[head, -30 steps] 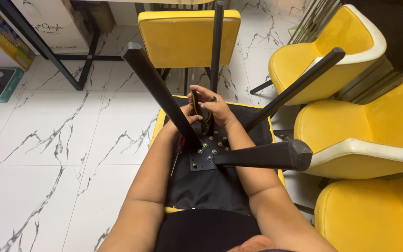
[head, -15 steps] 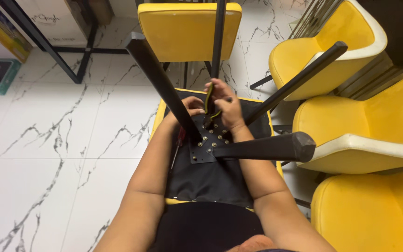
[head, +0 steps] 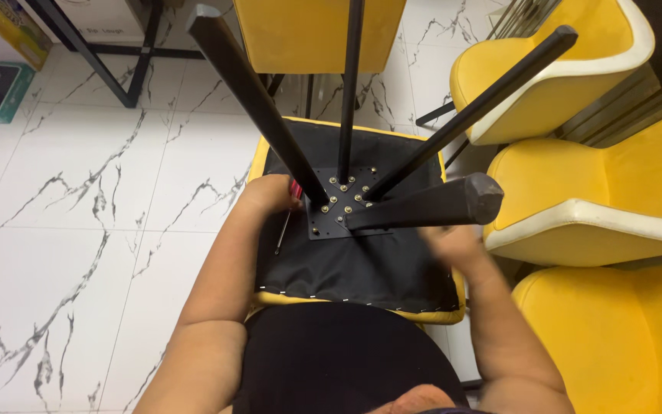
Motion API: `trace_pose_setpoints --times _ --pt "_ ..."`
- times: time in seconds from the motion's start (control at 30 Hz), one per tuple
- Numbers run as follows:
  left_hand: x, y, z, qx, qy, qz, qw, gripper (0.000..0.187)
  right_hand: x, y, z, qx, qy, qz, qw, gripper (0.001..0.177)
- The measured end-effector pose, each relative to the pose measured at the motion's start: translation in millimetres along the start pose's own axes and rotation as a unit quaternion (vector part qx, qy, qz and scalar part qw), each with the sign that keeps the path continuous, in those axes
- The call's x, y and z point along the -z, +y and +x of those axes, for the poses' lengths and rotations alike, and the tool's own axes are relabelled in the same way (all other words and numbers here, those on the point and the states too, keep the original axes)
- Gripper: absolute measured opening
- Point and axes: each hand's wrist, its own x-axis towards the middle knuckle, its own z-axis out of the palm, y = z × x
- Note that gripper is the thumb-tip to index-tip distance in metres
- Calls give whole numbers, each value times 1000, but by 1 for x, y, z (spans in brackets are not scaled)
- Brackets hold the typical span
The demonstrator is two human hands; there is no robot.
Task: The person uses pliers and a screwdriver to tighten bolts on the underside of an overturned chair. They work on multiple fasteners at the leg joints, switching between tools to secure the chair frame.
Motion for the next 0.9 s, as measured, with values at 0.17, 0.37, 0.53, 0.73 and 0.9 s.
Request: trace_pose_setpoints --times 0.17,0.37,0.53,0.73,0.9 --pt "-5 5 1 -3 22 22 999 43 -73 5 -21 113 -251 -321 906 41" --pt "2 -4 -15 54 -28 -83 995 39 -120 -19 -12 125 -290 -344 884 43" --pt "8 -16 -42 38 -39 -185 981 35 -104 -12 -11 128 -306 -222 917 55" --pt "33 -27 -95 -103 -42 -340 934 35 -30 4 -11 -154 -199 -136 958 32" --pt "59 38 -88 -232 100 -417 873 36 7 12 30 6 10 67 998 28"
